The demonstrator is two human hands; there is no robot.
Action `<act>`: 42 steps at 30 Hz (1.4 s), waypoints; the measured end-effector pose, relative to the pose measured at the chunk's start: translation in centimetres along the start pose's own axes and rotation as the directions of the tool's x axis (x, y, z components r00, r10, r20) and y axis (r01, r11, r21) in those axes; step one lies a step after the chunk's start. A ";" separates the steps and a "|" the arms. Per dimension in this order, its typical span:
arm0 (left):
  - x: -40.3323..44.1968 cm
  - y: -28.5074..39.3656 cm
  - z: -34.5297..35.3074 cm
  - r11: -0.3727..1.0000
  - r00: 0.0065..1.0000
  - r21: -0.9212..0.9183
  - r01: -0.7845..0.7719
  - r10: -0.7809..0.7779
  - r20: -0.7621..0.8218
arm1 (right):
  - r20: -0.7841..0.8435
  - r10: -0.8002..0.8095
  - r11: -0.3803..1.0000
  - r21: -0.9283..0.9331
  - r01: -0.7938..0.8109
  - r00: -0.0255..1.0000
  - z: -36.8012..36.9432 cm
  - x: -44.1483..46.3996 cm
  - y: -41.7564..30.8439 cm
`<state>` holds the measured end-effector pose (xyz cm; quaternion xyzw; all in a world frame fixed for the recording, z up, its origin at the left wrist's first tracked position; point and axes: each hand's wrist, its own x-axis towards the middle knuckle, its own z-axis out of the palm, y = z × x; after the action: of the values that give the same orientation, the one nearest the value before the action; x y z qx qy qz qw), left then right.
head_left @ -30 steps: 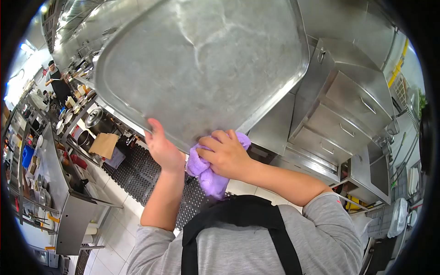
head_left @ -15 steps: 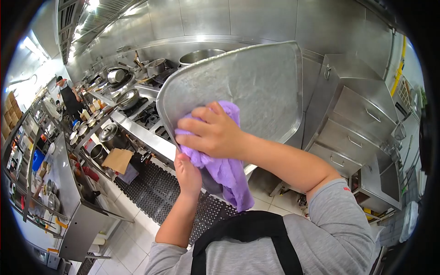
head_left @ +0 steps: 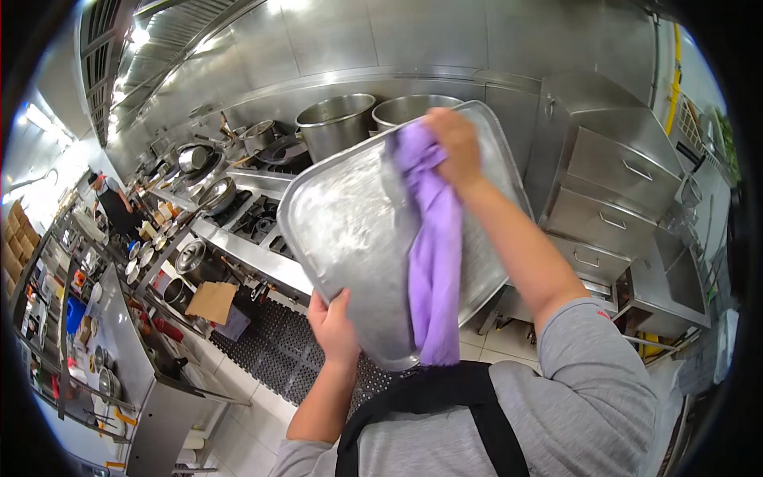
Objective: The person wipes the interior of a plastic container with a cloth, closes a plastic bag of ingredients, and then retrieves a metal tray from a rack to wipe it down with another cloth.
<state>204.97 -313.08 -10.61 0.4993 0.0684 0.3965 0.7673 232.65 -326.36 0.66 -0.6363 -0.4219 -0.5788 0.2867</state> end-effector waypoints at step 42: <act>7.9 -0.6 -1.6 0.957 0.997 -0.286 0.049 -0.063 -0.040 | 0.911 0.410 -0.704 0.350 -0.618 0.048 -10.1 -11.2 -1.3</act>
<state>209.80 -306.70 -9.61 0.3719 0.0433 0.3925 0.8401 226.78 -336.63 -8.79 -0.3989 -0.1047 0.2936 0.8624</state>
